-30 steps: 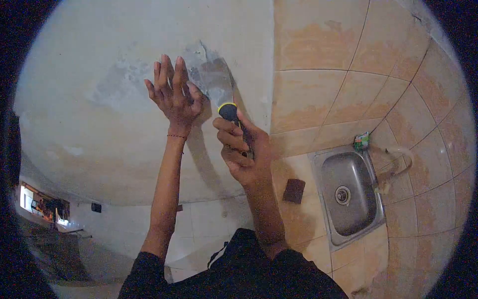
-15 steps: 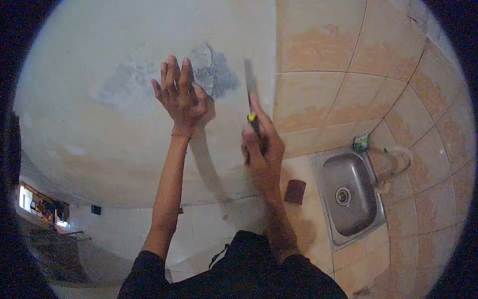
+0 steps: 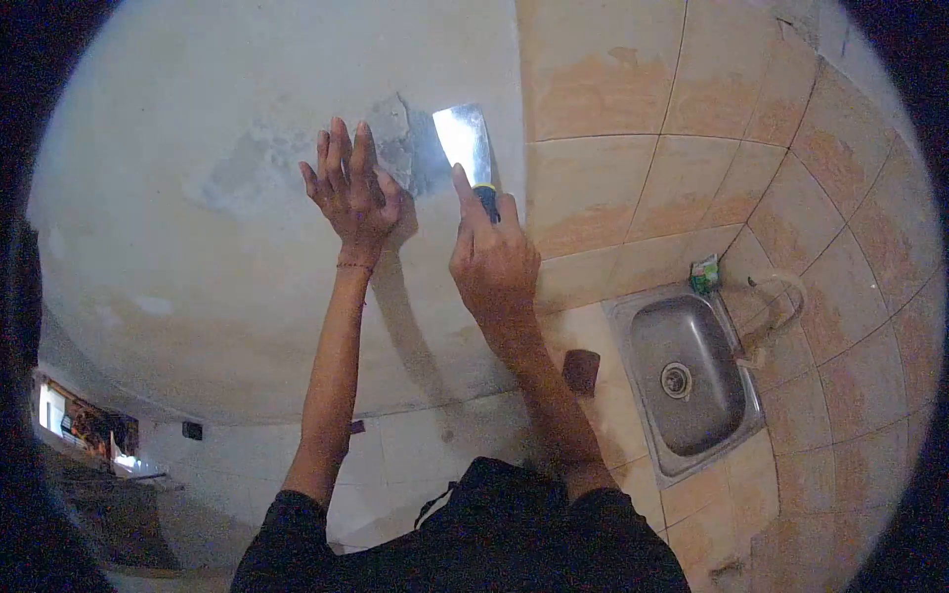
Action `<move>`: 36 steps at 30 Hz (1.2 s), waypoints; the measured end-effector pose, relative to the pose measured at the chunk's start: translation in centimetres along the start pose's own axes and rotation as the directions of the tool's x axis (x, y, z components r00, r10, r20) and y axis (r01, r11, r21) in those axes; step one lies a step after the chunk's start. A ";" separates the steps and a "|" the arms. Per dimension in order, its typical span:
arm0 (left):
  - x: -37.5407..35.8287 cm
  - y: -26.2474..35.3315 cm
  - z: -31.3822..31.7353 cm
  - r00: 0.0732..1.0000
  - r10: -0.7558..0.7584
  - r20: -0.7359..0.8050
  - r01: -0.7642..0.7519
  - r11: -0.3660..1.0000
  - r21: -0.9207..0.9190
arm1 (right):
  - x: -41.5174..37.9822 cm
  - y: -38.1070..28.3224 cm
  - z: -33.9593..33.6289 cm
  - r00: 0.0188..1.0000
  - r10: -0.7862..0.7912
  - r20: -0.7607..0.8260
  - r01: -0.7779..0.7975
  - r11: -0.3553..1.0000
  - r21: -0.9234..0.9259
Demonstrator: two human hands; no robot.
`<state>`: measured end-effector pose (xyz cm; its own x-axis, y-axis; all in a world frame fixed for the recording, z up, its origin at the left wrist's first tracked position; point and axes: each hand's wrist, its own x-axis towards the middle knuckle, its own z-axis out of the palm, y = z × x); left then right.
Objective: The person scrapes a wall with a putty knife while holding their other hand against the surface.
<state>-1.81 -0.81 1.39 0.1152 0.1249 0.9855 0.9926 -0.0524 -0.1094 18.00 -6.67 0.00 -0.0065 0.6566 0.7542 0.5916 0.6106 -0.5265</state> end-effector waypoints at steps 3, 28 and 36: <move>-0.2 -0.2 0.1 1.000 0.008 -0.001 -0.008 1.000 0.011 | -1.1 0.3 0.4 1.000 -0.013 -0.011 0.013 1.000 0.000; -0.1 -0.2 0.7 0.997 0.035 -0.063 -0.033 0.999 0.034 | -7.8 4.3 1.4 0.739 -0.100 0.666 -0.527 -0.701 0.480; -0.1 -0.2 0.7 0.998 0.026 -0.050 -0.024 0.999 0.026 | -5.4 4.0 2.3 0.766 -0.319 0.558 -0.363 -0.931 -0.034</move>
<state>-1.97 -0.11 1.23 0.1385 0.0743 0.9876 0.9902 -0.0291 -0.1367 18.58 -6.75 -7.07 -0.6437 0.5552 0.5266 -0.5209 -0.8220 0.2300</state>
